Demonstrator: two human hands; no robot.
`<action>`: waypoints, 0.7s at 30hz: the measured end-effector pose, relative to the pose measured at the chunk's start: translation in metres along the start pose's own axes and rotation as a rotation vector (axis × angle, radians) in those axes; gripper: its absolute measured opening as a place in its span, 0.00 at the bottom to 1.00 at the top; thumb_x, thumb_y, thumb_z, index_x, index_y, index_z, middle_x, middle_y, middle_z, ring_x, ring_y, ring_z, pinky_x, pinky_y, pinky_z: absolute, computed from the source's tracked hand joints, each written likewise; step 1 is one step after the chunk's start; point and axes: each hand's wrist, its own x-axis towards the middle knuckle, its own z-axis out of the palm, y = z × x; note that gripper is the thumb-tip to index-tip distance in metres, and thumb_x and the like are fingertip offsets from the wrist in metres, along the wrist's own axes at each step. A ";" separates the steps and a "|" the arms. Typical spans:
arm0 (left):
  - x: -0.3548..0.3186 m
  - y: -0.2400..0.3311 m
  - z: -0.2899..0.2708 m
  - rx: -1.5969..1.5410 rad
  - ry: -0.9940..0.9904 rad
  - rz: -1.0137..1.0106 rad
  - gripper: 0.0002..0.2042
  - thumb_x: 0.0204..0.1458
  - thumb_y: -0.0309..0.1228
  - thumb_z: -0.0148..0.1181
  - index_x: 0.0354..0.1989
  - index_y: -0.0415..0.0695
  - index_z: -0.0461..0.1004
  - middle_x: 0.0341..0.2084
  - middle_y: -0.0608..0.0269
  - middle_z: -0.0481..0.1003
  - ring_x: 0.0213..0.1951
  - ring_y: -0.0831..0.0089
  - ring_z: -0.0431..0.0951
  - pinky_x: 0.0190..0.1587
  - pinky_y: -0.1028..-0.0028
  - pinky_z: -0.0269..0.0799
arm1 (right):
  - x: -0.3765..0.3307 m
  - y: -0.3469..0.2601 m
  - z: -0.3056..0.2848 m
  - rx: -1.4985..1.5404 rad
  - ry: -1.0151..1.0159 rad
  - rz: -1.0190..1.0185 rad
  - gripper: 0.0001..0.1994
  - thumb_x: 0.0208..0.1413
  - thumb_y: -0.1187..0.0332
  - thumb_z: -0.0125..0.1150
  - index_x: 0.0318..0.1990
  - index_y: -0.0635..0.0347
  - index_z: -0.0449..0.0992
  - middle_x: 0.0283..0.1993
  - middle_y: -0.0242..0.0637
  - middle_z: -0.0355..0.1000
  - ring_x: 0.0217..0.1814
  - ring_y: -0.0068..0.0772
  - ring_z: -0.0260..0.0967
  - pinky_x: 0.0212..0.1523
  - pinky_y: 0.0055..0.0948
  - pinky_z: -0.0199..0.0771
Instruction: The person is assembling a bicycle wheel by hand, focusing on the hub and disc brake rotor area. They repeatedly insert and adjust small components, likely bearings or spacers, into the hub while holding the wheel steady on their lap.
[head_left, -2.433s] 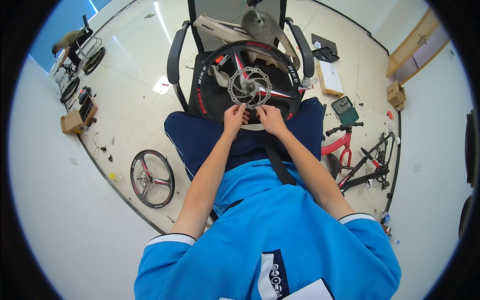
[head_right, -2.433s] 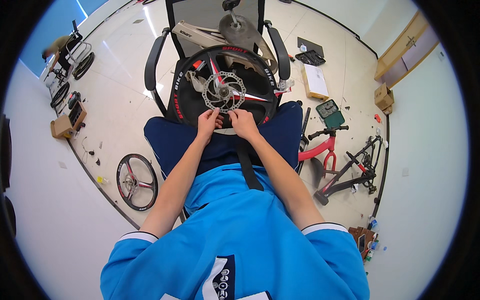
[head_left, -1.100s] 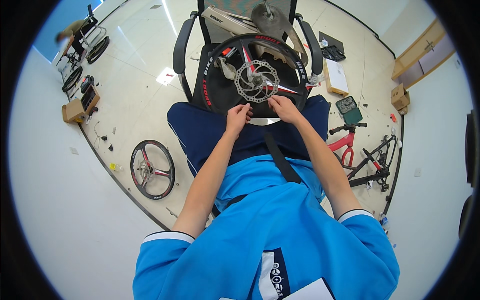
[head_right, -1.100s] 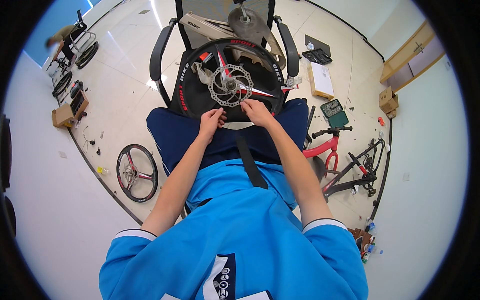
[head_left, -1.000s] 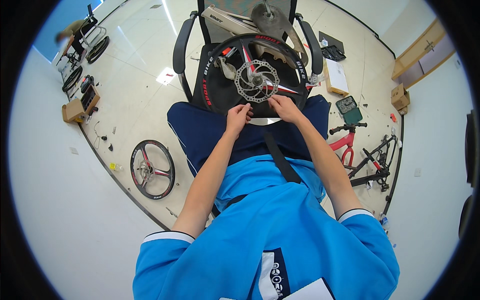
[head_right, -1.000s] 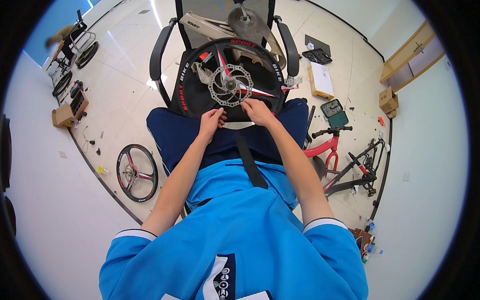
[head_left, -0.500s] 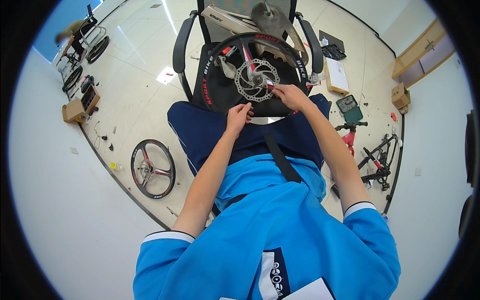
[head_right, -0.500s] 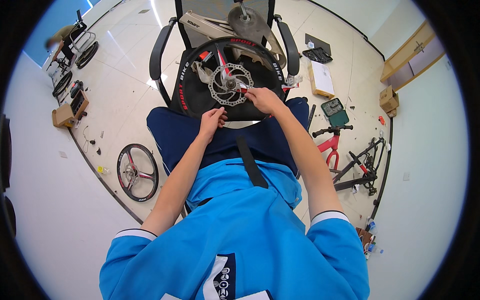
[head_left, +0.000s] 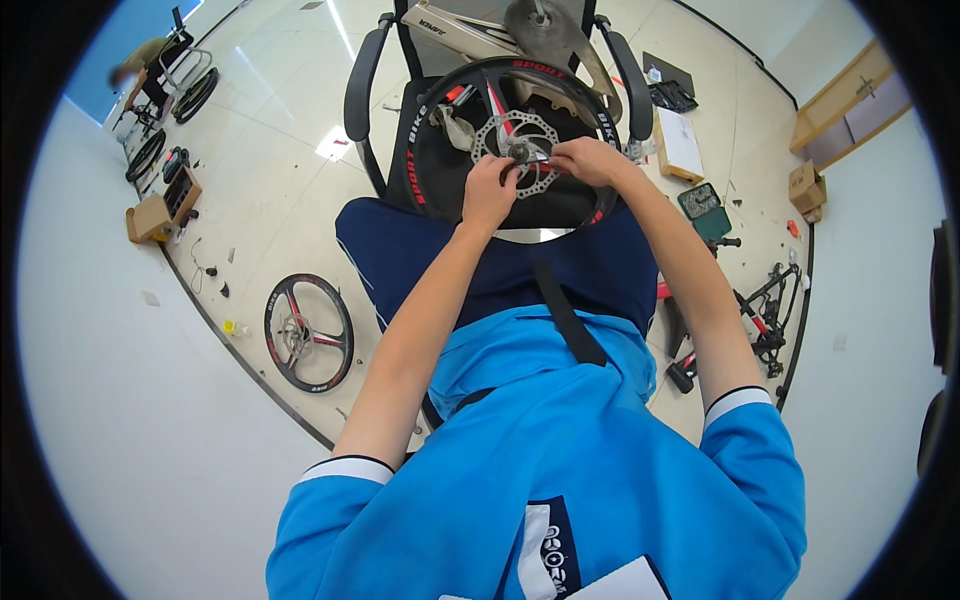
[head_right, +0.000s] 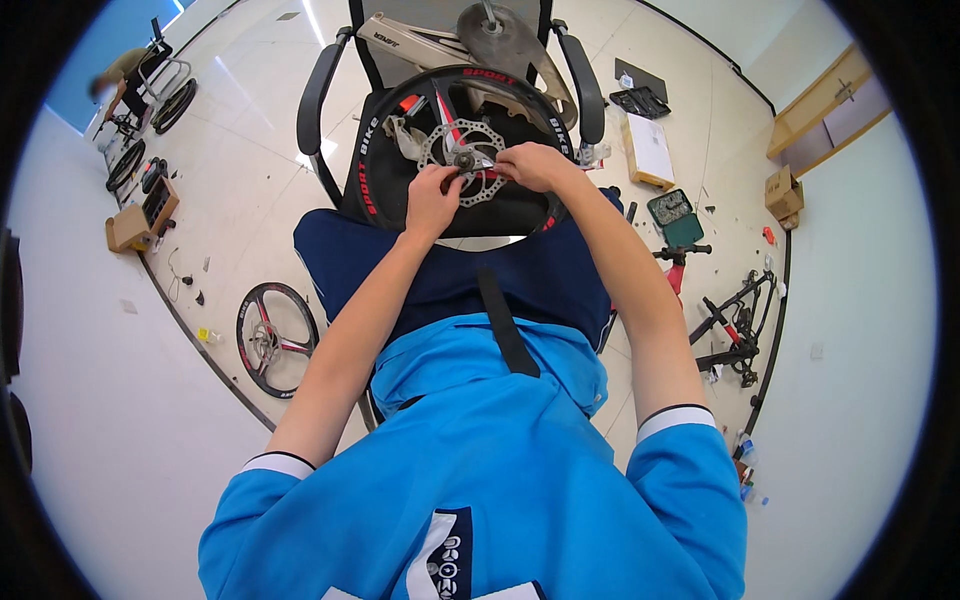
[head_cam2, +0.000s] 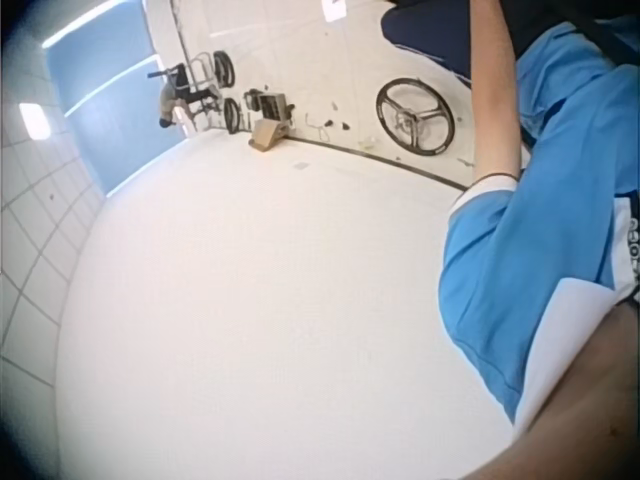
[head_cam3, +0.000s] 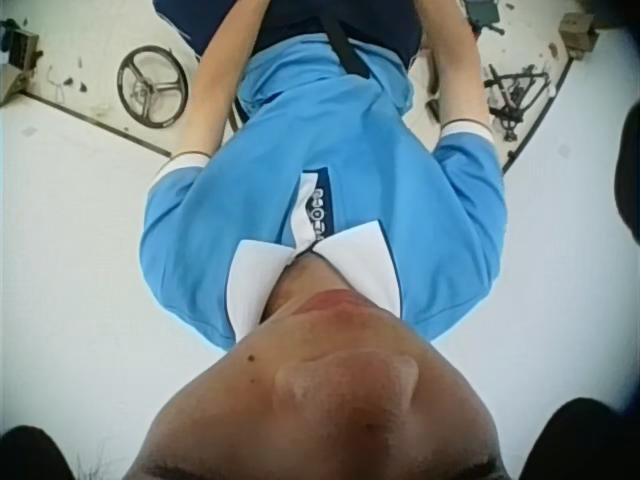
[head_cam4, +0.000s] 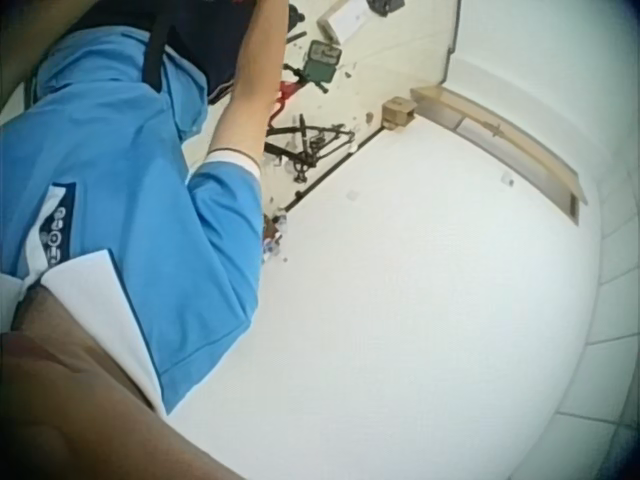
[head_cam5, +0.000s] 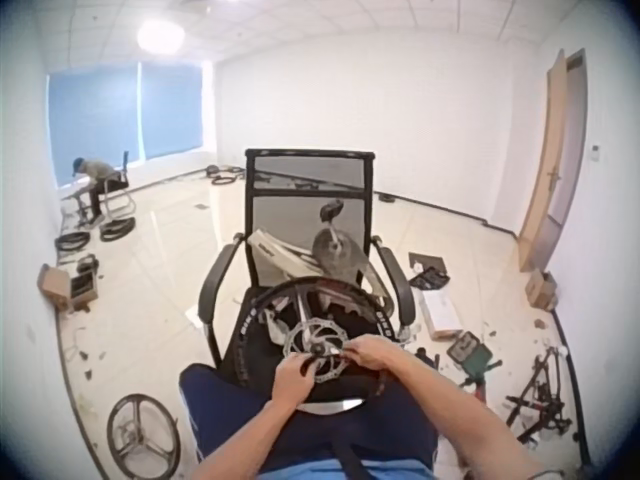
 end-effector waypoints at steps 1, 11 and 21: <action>0.002 -0.003 0.001 0.010 -0.005 -0.001 0.07 0.47 0.25 0.64 0.33 0.36 0.79 0.24 0.54 0.73 0.26 0.61 0.76 0.31 0.68 0.71 | 0.001 0.001 0.000 -0.004 0.004 -0.003 0.15 0.63 0.54 0.49 0.37 0.53 0.77 0.34 0.45 0.76 0.41 0.53 0.73 0.40 0.47 0.72; 0.007 -0.002 -0.001 0.057 -0.102 -0.069 0.05 0.48 0.24 0.60 0.32 0.37 0.79 0.30 0.51 0.75 0.35 0.52 0.77 0.40 0.61 0.72 | -0.024 -0.018 0.044 0.017 0.338 0.134 0.16 0.62 0.54 0.50 0.37 0.56 0.78 0.33 0.48 0.76 0.38 0.54 0.73 0.38 0.51 0.72; 0.015 -0.005 -0.010 0.050 -0.130 -0.006 0.06 0.48 0.23 0.59 0.33 0.37 0.79 0.30 0.53 0.75 0.36 0.53 0.77 0.41 0.63 0.73 | -0.028 -0.051 0.069 0.150 0.515 0.280 0.16 0.62 0.57 0.52 0.32 0.61 0.77 0.28 0.54 0.73 0.34 0.60 0.72 0.35 0.52 0.71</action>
